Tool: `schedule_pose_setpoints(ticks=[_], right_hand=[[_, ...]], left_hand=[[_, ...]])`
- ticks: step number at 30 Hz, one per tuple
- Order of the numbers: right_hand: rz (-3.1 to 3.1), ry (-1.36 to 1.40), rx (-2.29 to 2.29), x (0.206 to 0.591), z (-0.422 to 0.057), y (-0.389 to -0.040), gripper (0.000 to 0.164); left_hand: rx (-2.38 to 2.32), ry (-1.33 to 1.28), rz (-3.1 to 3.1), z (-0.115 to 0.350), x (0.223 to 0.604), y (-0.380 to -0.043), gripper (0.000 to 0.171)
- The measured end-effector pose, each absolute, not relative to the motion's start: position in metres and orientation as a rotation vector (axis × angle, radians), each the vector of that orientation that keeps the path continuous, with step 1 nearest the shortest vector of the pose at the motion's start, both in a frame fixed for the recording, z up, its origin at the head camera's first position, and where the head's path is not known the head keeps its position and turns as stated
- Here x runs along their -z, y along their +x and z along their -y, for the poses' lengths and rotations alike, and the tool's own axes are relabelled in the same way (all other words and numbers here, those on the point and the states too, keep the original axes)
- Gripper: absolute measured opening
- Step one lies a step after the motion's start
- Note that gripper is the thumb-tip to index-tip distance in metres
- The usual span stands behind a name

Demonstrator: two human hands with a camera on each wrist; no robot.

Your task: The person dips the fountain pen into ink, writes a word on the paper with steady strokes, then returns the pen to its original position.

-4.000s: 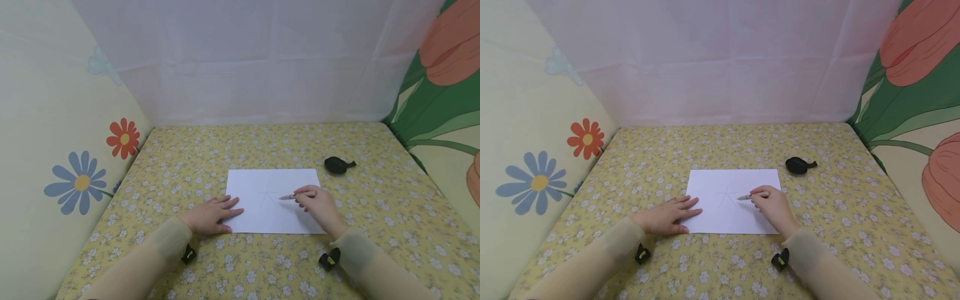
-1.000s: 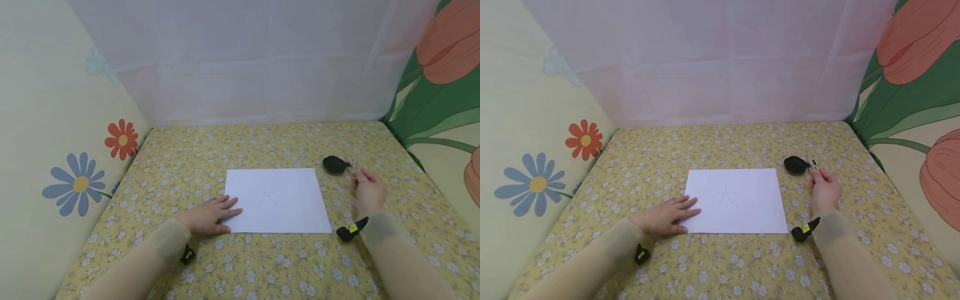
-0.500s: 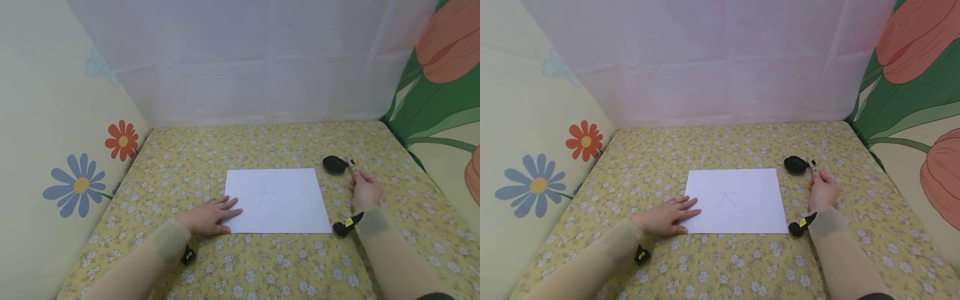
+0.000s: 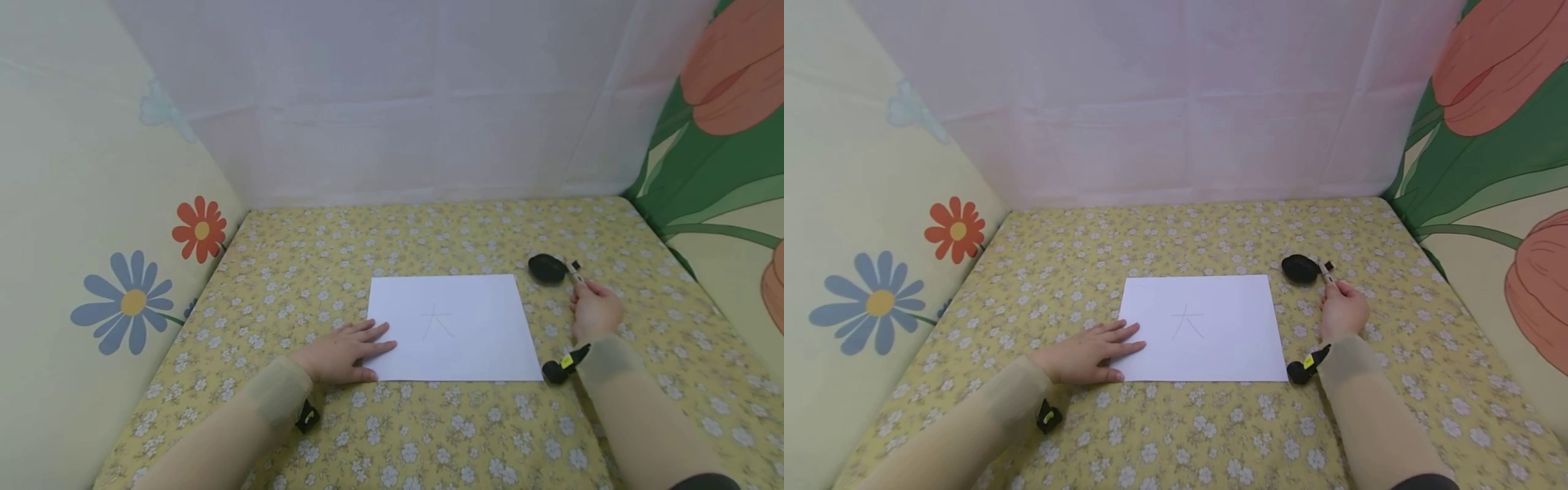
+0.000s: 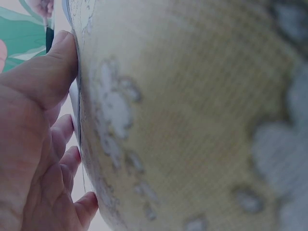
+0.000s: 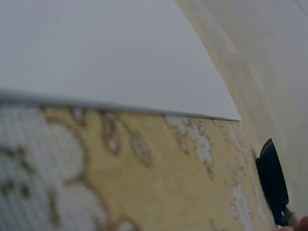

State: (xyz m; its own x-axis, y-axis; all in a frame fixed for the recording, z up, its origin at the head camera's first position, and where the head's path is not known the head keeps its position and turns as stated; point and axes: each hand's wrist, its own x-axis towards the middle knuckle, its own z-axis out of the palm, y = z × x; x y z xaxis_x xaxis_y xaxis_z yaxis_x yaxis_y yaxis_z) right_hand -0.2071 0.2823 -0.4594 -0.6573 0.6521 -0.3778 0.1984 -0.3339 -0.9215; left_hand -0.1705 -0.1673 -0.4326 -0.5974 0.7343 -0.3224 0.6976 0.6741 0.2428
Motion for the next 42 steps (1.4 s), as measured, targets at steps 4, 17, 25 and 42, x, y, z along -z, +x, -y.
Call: schedule_pose_setpoints(ticks=[4, 17, 25, 42], right_hand=[[1.653, -1.107, -2.025, 0.460, -0.282, -0.207, 0.038], [1.835, -1.155, -1.913, 0.455, -0.277, -0.203, 0.039], [2.169, -1.179, -1.615, 0.452, -0.274, -0.199, 0.043], [2.503, -1.144, -1.321, 0.453, -0.276, -0.189, 0.045]], left_hand=[[-0.128, 1.114, -2.492, 0.167, 0.432, -0.170, 0.065], [-0.122, 1.107, -2.493, 0.166, 0.433, -0.170, 0.065], [-0.122, 1.105, -2.498, 0.166, 0.432, -0.171, 0.065], [-0.120, 1.107, -2.492, 0.167, 0.433, -0.172, 0.065]])
